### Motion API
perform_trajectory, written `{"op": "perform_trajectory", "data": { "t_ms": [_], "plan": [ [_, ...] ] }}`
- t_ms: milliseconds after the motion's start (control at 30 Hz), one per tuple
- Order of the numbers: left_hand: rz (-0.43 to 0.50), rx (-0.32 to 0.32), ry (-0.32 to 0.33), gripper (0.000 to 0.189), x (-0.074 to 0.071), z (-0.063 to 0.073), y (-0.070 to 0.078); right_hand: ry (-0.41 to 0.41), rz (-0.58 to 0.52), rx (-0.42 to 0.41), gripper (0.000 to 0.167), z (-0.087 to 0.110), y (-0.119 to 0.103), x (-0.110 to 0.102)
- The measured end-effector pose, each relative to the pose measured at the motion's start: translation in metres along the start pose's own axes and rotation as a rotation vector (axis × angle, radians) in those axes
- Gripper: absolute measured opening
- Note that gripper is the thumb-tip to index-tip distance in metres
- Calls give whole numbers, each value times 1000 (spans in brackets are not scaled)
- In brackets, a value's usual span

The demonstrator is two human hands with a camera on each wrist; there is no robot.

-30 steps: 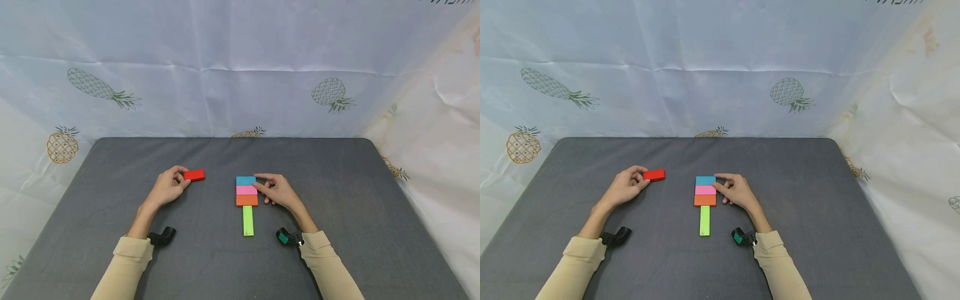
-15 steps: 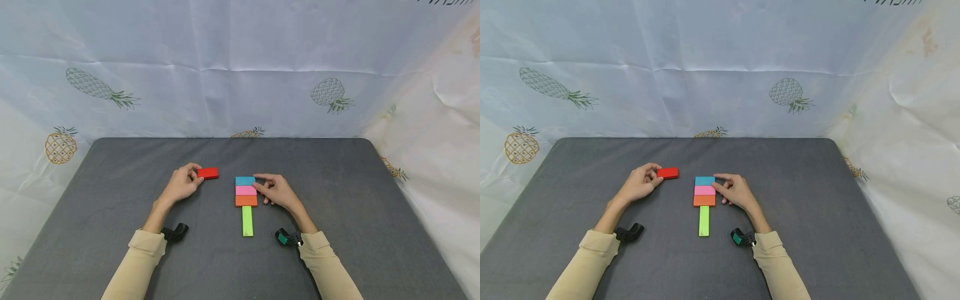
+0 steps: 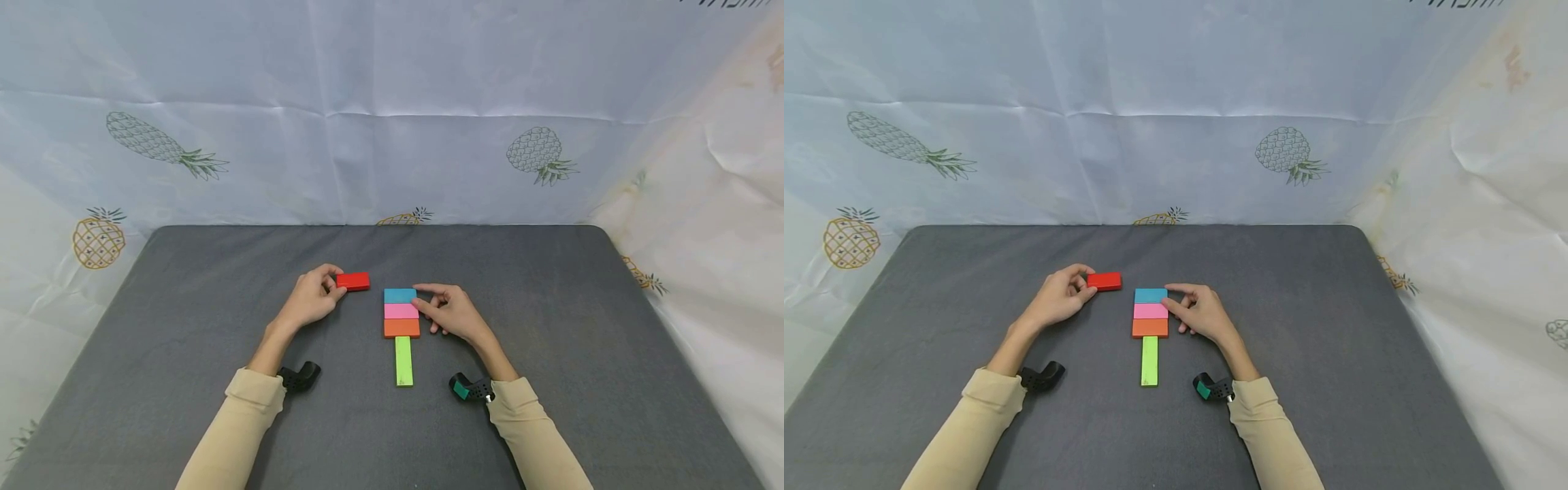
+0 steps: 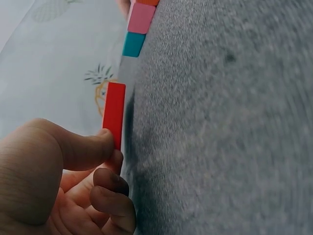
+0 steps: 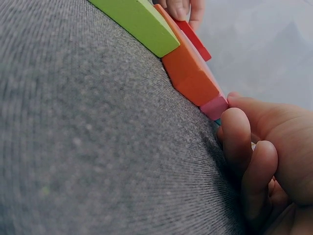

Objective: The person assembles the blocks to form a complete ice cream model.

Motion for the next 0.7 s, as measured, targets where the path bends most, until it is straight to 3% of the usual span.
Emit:
{"op": "perform_trajectory", "data": {
  "t_ms": [567,700],
  "plan": [
    [-16,-14,-16,35,15,-9,12,13,-6,-14,44,1,-3,0],
    [-17,-6,-19,34,18,-10,15,14,1,-5,43,3,-12,1]
  ]
}}
Point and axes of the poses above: each hand's wrist, its own z-axis away from the middle knuckle, its own x-axis out of the palm, y = z × x, the point moved 10 cm from there along -z, towards the middle knuckle, and after that the axes turned 5 degrees about -x, right-handed, at the moved point
